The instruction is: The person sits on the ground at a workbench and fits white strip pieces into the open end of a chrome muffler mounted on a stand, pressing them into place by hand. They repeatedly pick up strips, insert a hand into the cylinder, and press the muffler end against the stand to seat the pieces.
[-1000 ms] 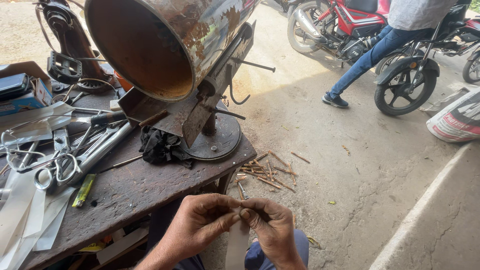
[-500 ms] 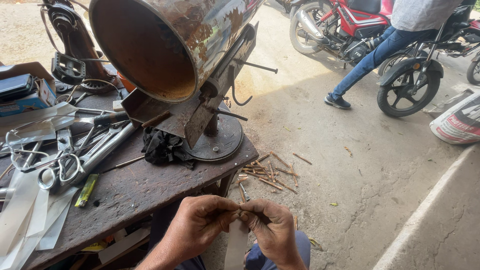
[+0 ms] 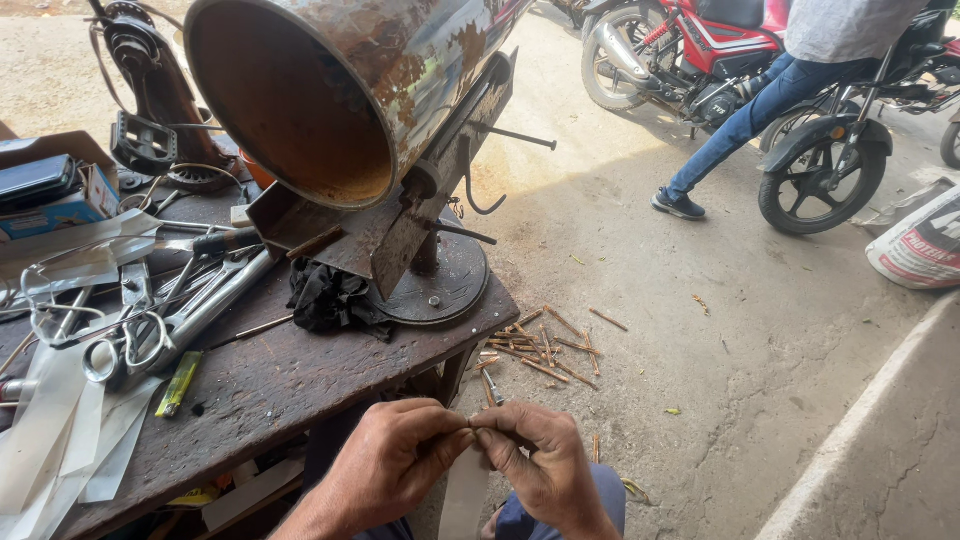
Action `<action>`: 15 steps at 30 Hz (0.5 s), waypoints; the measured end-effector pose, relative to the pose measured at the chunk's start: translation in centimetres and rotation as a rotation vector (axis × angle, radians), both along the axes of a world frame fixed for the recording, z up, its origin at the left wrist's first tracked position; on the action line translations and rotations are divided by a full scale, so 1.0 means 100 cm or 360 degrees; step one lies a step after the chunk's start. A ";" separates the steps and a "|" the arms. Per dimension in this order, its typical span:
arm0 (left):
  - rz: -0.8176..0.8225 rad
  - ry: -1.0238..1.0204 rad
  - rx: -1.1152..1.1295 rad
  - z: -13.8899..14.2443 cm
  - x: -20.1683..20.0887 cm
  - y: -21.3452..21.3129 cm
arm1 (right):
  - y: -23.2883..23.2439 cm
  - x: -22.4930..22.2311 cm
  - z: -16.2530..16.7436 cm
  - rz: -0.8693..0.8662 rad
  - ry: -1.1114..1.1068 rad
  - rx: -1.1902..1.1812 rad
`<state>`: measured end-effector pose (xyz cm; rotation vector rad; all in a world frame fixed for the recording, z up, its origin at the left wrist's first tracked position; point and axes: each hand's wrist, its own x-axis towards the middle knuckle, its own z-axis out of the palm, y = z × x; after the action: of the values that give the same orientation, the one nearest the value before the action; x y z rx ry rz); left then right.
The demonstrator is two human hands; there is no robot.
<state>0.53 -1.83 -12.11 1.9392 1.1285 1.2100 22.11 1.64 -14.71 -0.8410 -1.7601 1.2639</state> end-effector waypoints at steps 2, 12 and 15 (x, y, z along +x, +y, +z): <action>0.0005 -0.0007 0.0043 -0.003 0.002 -0.003 | -0.004 -0.002 0.003 -0.0062 -0.0064 0.0200; 0.0486 0.0194 0.0493 -0.017 0.023 -0.001 | -0.010 -0.016 -0.004 -0.0329 -0.0246 0.0450; 0.0617 0.0245 0.0709 -0.018 0.022 -0.004 | -0.008 -0.016 -0.012 -0.0498 -0.0269 0.0654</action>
<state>2.70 -2.19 -13.86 2.2353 1.4614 1.6535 20.48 0.85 -15.93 -0.9516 -1.8449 0.6142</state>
